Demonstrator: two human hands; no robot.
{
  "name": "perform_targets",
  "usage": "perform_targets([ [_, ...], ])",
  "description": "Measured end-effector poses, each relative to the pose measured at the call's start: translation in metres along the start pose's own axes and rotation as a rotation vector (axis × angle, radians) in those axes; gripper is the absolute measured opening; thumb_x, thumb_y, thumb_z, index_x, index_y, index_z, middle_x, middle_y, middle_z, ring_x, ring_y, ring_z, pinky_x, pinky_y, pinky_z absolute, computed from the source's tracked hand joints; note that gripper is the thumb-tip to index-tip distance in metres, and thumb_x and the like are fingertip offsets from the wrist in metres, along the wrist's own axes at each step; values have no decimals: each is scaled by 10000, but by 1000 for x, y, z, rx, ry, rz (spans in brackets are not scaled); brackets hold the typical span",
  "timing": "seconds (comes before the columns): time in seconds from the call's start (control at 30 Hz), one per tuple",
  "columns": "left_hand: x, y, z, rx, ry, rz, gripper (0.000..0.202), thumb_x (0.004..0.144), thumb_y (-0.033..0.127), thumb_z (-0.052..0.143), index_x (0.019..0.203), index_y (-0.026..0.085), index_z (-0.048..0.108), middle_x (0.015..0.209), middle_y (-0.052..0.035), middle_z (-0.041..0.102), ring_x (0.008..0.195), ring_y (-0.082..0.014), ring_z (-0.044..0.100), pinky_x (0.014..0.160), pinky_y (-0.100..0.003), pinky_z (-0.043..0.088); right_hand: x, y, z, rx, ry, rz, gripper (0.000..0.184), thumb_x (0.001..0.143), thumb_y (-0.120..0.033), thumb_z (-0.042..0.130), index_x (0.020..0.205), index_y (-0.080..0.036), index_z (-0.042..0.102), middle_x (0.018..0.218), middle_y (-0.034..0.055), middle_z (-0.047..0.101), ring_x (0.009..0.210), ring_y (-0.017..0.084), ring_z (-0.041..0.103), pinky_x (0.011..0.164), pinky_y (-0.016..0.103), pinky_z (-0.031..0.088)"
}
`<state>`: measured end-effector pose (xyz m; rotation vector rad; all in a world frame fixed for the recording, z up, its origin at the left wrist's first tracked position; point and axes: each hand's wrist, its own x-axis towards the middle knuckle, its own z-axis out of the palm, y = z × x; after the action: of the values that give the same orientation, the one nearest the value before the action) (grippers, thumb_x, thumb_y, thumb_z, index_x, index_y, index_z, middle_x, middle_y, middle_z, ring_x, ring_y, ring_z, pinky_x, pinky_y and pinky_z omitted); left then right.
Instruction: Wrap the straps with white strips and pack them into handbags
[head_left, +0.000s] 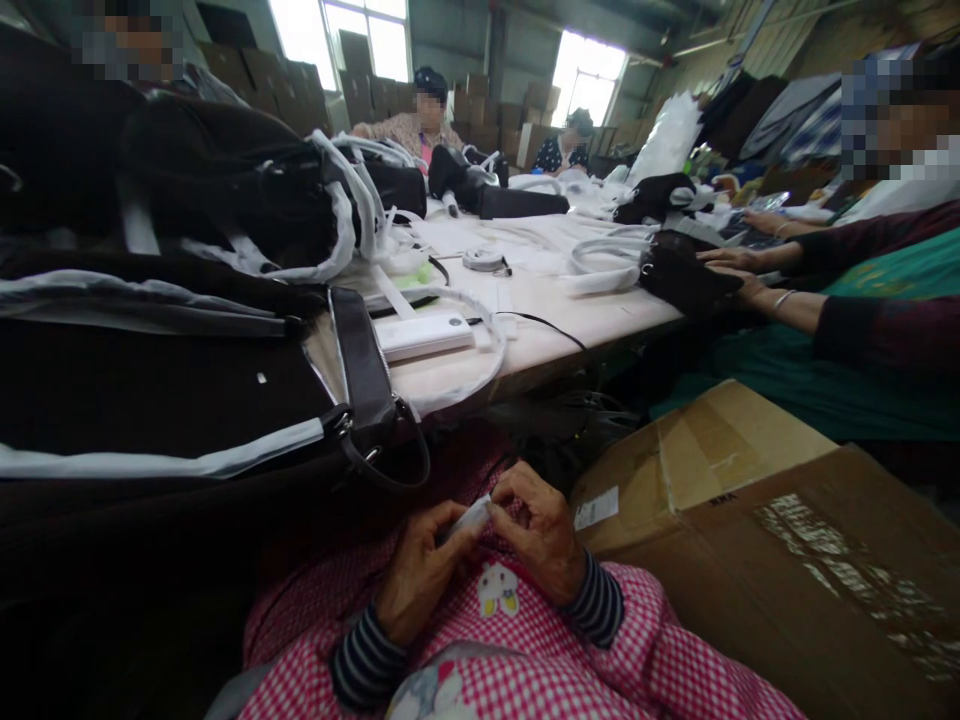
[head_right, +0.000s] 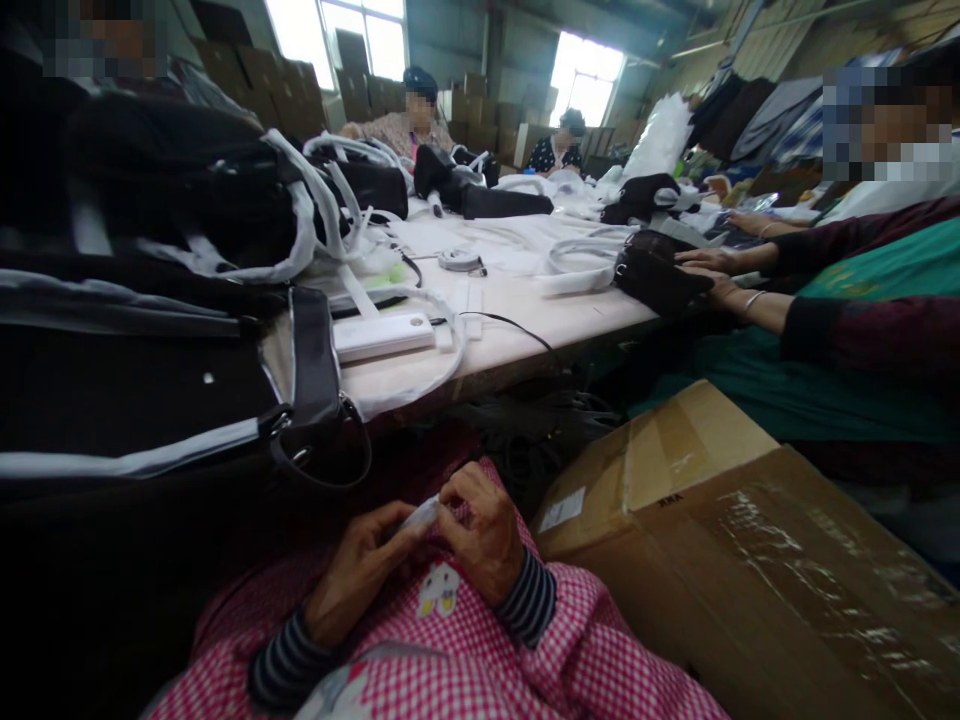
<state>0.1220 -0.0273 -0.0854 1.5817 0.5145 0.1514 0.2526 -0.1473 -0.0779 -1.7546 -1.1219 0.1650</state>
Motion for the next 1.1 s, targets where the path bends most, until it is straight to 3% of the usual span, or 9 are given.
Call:
perform_targets([
  [0.1, 1, -4, 1, 92, 15, 23, 412, 962, 526, 508, 930, 163, 699, 707, -19, 665, 618, -175, 589, 589, -266, 433, -3, 5, 3, -71, 1, 15, 152, 849, -99, 584, 741, -196, 539, 755, 5, 566, 706, 158, 544, 667, 286, 406],
  [0.23, 3, -12, 11, 558, 188, 180, 368, 1030, 363, 385, 908, 210, 697, 794, -39, 735, 712, -196, 686, 658, -279, 462, -6, 9, 9, -158, -8, 105, 153, 859, -102, 567, 742, -197, 544, 718, -2, 570, 643, 147, 537, 640, 283, 402],
  [0.4, 9, -28, 24, 844, 370, 335, 402, 1041, 308, 315, 819, 208, 634, 675, -46, 703, 571, -197, 683, 522, -264, 435, -4, 10, 16, -186, 59, 209, 151, 816, -109, 572, 705, -203, 533, 689, 3, 595, 632, 151, 556, 630, 286, 403],
  [0.57, 16, -39, 13, 962, 338, 547, 482, 1065, 232, 218, 920, 214, 677, 789, -46, 753, 556, -160, 698, 508, -236, 474, 4, 17, 18, 344, 19, 544, 83, 720, -201, 636, 709, -203, 553, 552, -20, 598, 475, 136, 551, 477, 244, 391],
  [0.67, 20, -48, 5, 1037, 309, 699, 515, 1069, 229, 203, 887, 221, 684, 778, -48, 761, 532, -157, 692, 473, -230, 468, 7, 24, 17, 731, 33, 709, 293, 598, -247, 751, 794, -200, 538, 556, -26, 651, 374, 110, 516, 366, 195, 303],
  [0.77, 22, -54, 2, 1023, 325, 771, 503, 1068, 242, 232, 806, 231, 662, 650, -24, 707, 501, -160, 673, 465, -232, 468, 8, 28, 15, 860, 45, 744, 489, 511, -246, 852, 896, -184, 558, 679, -2, 723, 384, 108, 565, 348, 169, 294],
  [0.83, 22, -55, 0, 963, 315, 735, 481, 1061, 263, 261, 787, 237, 655, 646, -22, 694, 521, -169, 675, 493, -243, 482, 8, 27, 15, 862, 12, 765, 526, 478, -260, 899, 897, -170, 592, 704, -6, 724, 392, 108, 582, 357, 169, 327],
  [0.93, 18, -47, -4, 773, 227, 523, 410, 1048, 324, 328, 817, 235, 655, 747, -36, 731, 635, -184, 711, 605, -257, 520, 8, 24, 14, 837, -29, 753, 469, 465, -266, 917, 801, -160, 607, 660, -21, 697, 387, 97, 567, 373, 180, 364],
  [1.1, 5, -18, -12, 527, 75, 181, 302, 1024, 422, 444, 1121, 227, 654, 928, -25, 751, 808, -198, 707, 729, -276, 512, 8, 27, 11, 782, -19, 646, 353, 518, -209, 872, 727, -170, 591, 566, -49, 645, 394, 85, 535, 408, 190, 383],
])
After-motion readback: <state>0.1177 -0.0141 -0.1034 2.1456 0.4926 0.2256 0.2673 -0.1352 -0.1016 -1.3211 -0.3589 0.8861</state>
